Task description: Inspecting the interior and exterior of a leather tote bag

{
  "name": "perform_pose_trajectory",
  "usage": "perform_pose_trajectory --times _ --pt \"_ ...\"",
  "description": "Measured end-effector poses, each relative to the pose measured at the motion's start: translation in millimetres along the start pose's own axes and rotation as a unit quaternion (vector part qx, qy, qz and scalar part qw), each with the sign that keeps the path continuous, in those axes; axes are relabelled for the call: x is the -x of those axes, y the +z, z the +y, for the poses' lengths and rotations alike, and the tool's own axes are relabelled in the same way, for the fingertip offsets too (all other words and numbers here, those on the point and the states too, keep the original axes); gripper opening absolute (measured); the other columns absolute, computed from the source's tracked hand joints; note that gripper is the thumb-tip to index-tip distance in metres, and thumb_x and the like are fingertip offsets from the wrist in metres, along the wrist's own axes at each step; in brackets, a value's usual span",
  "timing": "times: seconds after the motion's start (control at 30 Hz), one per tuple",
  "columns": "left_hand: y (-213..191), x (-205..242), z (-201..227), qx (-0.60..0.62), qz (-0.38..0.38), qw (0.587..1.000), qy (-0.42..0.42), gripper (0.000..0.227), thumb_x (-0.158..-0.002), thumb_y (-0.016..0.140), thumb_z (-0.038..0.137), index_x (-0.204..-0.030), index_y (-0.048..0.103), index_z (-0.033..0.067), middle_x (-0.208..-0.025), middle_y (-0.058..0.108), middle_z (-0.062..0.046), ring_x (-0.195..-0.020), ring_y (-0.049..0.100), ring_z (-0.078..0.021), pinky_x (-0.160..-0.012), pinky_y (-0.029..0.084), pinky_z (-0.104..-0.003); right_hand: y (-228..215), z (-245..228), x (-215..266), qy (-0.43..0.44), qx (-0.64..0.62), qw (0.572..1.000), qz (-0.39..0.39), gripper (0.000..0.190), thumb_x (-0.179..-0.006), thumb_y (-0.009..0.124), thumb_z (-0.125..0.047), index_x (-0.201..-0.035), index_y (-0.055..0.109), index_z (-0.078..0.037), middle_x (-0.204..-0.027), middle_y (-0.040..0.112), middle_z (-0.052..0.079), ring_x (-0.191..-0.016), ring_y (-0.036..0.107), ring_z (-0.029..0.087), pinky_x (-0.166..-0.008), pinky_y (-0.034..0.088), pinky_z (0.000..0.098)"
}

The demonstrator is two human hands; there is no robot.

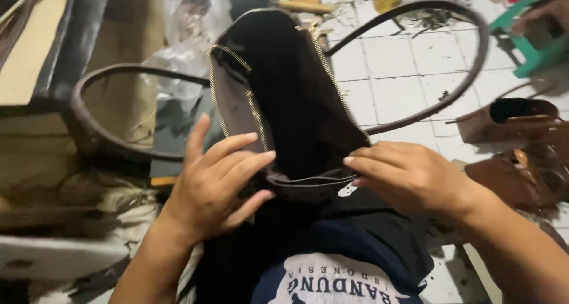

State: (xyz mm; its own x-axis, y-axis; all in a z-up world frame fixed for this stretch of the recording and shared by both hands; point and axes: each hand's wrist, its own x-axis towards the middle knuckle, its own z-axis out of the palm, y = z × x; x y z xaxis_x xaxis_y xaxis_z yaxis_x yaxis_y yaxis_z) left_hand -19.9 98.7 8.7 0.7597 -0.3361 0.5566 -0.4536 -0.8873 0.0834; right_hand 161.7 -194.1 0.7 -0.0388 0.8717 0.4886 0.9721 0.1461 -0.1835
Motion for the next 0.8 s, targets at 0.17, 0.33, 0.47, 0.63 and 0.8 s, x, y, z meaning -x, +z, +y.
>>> perform_pose_trajectory --times 0.17,0.33,0.47,0.63,0.8 --pt "4.3 1.3 -4.3 0.019 0.009 1.0 -0.015 0.036 -0.097 0.074 0.025 -0.127 0.063 0.008 -0.105 0.073 -0.003 -0.113 0.069 -0.0254 -0.115 0.029 -0.058 2.0 3.4 4.2 0.023 -0.007 1.0 -0.017 0.034 -0.093 0.069 -0.014 -0.123 0.062 0.001 -0.113 0.071 0.019 -0.089 0.071 0.031 -0.079 0.059 0.0402" --pt "3.2 -3.3 -5.1 0.005 -0.007 1.0 -0.023 0.029 -0.1 0.07 0.034 -0.122 0.068 0.0161 -0.105 0.072 0.002 -0.097 0.065 -0.019 -0.098 0.032 -0.046 1.5 2.2 4.4 0.02 0.013 1.0 -0.009 0.038 -0.091 0.074 -0.017 -0.12 0.062 0.004 -0.113 0.071 0.02 -0.088 0.071 0.03 -0.078 0.06 0.0392" --pt "8.7 -4.9 -5.6 0.022 0.014 0.999 -0.033 0.019 -0.101 0.067 0.039 -0.108 0.074 0.0243 -0.1 0.069 0.009 -0.093 0.062 -0.0186 -0.091 0.027 -0.046 4.4 3.3 8.6 0.033 0.022 0.999 -0.007 0.039 -0.091 0.074 -0.017 -0.123 0.061 0.002 -0.113 0.071 0.018 -0.087 0.069 0.029 -0.077 0.059 0.0388" --pt "9.3 -5.9 -4.9 0.031 0.029 0.998 -0.036 0.016 -0.099 0.069 0.042 -0.101 0.076 0.0271 -0.095 0.067 0.012 -0.087 0.061 -0.0174 -0.088 0.026 -0.045 11.3 8.9 19.8 0.045 0.022 0.999 -0.003 0.049 -0.089 0.079 -0.019 -0.13 0.059 0.0 -0.113 0.071 0.017 -0.09 0.071 0.03 -0.081 0.058 0.0386" --pt "5.7 -4.8 -1.5 -0.012 0.007 0.999 -0.049 0.019 -0.101 0.066 0.043 -0.102 0.075 0.026 -0.094 0.066 0.011 -0.091 0.061 -0.0169 -0.089 0.024 -0.046 14.0 10.0 19.7 0.048 -0.007 0.999 0.009 0.041 -0.089 0.079 -0.015 -0.122 0.057 -0.003 -0.114 0.073 0.017 -0.089 0.072 0.029 -0.076 0.059 0.0389"
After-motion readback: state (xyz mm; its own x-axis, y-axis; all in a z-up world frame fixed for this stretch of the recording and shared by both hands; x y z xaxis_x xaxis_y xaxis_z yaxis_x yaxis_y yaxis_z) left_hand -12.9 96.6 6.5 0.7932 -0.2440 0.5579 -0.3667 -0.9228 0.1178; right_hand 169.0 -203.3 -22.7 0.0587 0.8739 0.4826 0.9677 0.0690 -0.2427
